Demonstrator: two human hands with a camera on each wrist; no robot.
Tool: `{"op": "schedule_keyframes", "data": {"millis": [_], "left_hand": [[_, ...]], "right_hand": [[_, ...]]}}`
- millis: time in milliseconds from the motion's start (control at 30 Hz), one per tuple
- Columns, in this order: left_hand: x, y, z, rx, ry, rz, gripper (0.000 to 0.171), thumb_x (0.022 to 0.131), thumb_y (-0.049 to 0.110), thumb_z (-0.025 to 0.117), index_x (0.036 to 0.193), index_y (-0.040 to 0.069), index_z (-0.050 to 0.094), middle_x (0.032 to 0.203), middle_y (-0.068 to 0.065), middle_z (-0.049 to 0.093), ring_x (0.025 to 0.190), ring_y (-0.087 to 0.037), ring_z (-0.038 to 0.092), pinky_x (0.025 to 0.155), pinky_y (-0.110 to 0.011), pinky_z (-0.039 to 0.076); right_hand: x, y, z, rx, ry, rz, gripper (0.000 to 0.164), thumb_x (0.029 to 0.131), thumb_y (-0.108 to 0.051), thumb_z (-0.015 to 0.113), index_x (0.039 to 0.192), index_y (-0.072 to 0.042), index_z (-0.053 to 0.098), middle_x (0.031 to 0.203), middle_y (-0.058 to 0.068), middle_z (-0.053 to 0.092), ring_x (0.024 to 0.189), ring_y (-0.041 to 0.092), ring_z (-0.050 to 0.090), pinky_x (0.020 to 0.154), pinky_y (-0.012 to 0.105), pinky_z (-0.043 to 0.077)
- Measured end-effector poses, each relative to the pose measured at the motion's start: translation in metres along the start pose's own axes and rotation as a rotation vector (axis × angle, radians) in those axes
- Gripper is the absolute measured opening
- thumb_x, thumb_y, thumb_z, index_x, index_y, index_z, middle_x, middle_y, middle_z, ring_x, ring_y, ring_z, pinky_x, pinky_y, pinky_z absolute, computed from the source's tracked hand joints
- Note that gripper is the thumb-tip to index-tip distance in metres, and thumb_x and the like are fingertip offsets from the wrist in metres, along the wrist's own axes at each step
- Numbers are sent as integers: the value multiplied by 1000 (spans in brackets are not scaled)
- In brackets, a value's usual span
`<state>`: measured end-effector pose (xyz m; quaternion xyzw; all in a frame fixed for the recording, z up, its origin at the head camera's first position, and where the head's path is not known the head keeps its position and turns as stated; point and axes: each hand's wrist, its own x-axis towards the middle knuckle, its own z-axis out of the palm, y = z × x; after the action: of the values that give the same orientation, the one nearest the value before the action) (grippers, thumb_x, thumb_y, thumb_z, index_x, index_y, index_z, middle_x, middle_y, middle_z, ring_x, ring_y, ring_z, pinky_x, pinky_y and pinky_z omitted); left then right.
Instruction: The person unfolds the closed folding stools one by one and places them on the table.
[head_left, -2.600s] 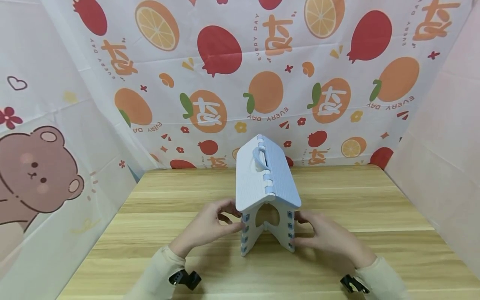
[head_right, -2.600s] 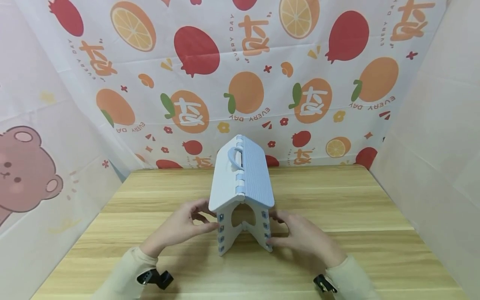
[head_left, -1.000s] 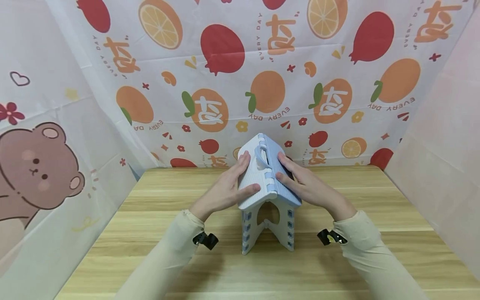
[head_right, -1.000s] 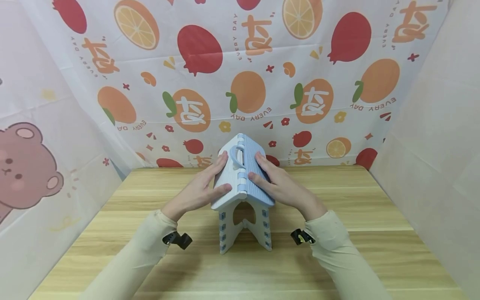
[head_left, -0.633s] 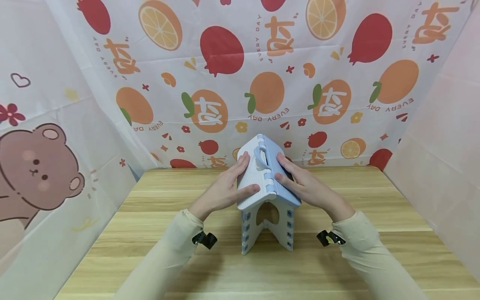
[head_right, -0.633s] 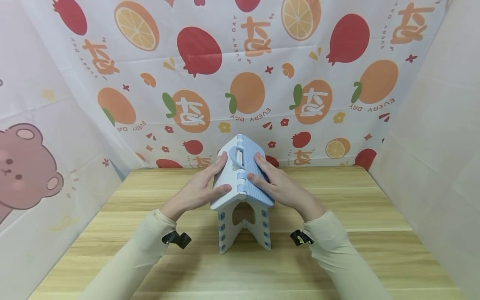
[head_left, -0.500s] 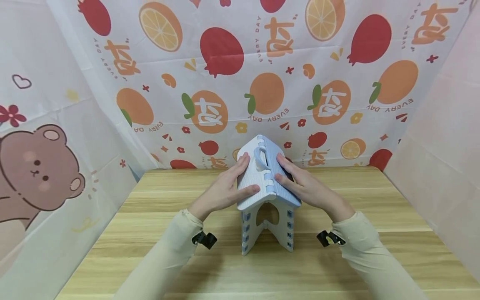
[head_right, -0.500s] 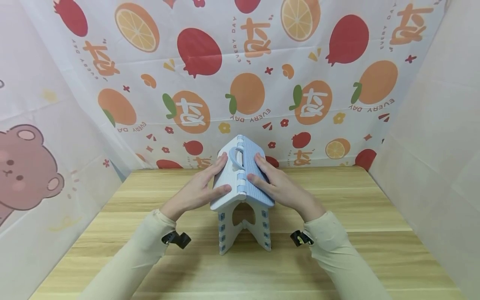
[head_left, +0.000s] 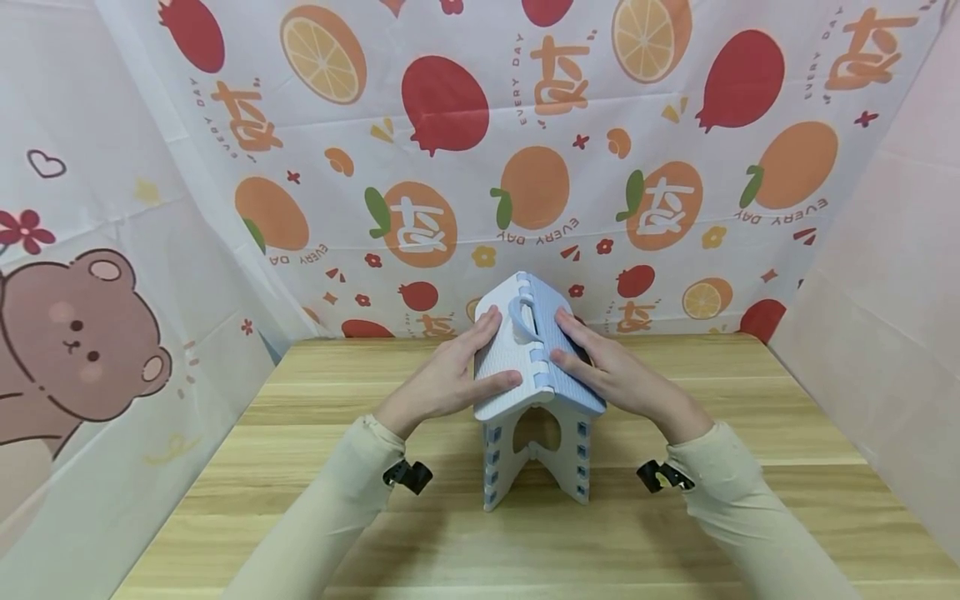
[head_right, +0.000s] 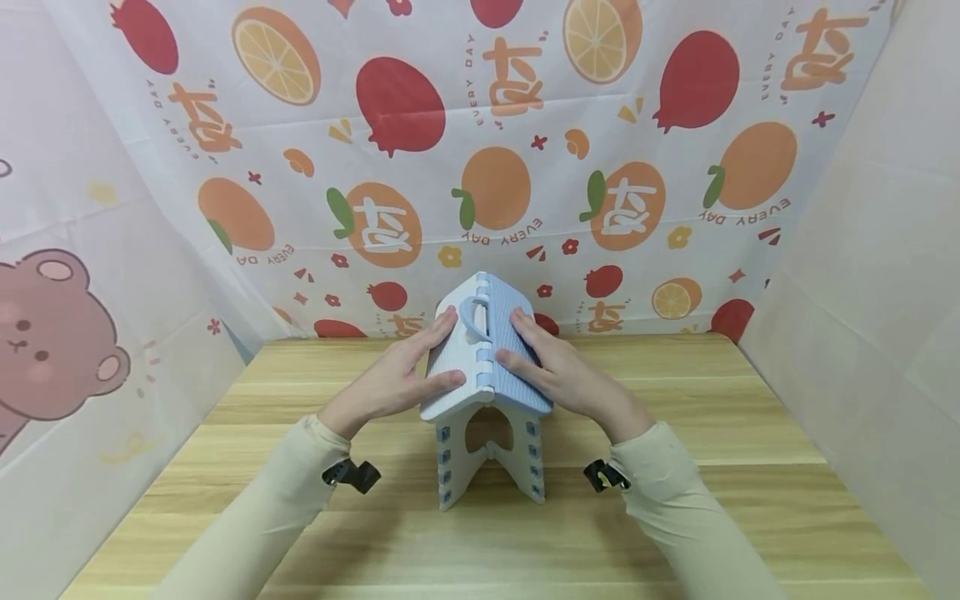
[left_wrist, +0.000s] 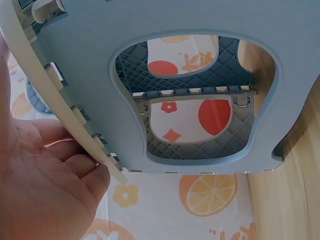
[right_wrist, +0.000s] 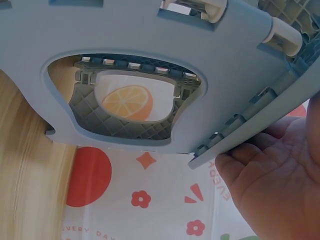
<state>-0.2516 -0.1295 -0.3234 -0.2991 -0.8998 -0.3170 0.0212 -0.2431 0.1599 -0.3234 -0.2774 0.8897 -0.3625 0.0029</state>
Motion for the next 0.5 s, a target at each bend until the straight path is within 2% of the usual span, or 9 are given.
{"op": "schedule_keyframes", "data": {"millis": [300,500], "left_hand": [[0,0,0,9,-8,-31,109,92,77,66,172,18,20,181,0,13,167,-28,20,132,-57,28],[0,2,0,16,-7,-35,105,94,68,71,171,17,22,181,0,14,168,-27,20,133,-55,28]], "right_hand": [[-2,1,1,-9,4,3,79,112,-53,50,172,-12,18,181,10,11,168,38,12,133,64,17],[-3,0,-1,-16,12,28,81,110,-53,54,172,-14,20,181,9,13,168,38,14,131,67,19]]}}
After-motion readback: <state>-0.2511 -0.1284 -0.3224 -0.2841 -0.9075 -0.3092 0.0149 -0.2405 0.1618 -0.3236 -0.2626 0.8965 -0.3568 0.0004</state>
